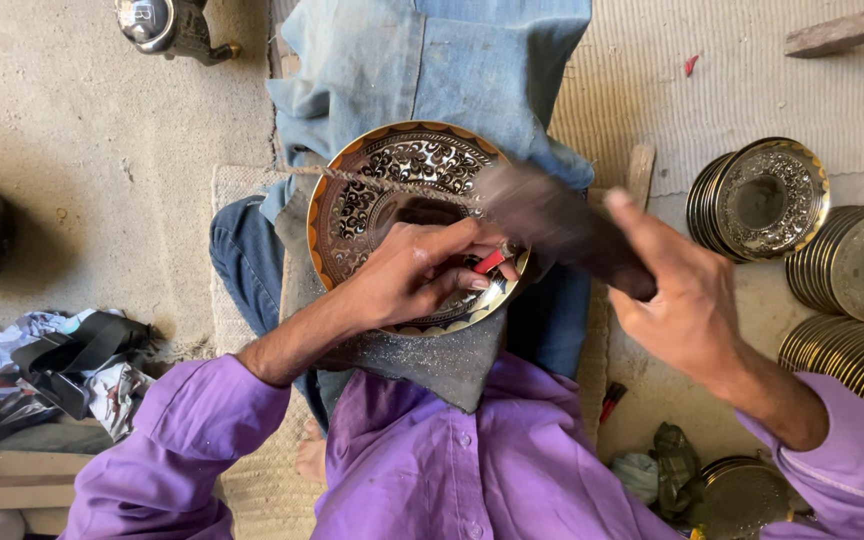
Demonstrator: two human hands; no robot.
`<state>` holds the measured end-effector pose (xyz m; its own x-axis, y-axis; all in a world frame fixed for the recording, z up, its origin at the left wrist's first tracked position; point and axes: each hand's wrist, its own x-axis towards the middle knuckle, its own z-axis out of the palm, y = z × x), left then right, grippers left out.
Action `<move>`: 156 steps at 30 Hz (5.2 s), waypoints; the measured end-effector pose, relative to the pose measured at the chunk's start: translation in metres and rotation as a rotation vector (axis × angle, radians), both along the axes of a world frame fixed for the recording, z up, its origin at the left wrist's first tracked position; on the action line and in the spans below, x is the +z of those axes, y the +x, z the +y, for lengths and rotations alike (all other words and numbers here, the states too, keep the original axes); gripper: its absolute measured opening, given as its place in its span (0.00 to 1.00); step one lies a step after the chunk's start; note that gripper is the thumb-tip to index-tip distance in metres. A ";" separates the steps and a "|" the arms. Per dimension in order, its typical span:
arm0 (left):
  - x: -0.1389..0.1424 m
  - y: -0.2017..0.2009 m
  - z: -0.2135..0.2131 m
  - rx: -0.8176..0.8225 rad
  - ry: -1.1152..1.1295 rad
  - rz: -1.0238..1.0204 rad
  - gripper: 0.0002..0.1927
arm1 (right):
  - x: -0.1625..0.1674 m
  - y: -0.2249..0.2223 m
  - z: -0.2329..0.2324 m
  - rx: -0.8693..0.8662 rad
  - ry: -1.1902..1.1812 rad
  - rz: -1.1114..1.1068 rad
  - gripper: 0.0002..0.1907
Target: The person sits on the workshop floor with an engraved brass plate resting on a pad on their lap. They hold a red-handled punch against the plate's decorated surface and repeatedly strike the punch with a wooden mallet, repositioning the punch around the pattern as they work.
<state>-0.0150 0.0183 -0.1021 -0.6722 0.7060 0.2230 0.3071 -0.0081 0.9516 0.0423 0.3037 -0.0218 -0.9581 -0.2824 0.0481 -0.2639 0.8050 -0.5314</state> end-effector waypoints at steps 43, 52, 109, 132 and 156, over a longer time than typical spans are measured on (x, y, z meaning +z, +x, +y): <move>0.001 0.011 0.006 0.111 0.111 -0.264 0.21 | -0.009 0.002 0.011 -0.370 -0.498 -0.138 0.45; 0.007 0.009 0.004 0.102 0.077 -0.206 0.21 | 0.002 -0.012 -0.001 -0.274 -0.284 -0.223 0.49; 0.013 0.041 0.016 0.469 0.046 -0.325 0.17 | 0.025 -0.039 -0.010 0.159 0.009 0.007 0.51; 0.008 0.043 0.014 0.516 -0.087 -0.314 0.16 | 0.020 -0.041 -0.003 0.189 0.203 -0.033 0.50; 0.013 0.042 0.014 0.538 -0.005 -0.318 0.17 | 0.017 -0.046 0.000 0.207 0.366 -0.033 0.42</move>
<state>0.0267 0.0323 -0.0891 -0.9668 0.2507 -0.0491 -0.0315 0.0736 0.9968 -0.0038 0.3040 -0.0050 -0.8785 -0.4621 -0.1213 -0.4277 0.8738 -0.2315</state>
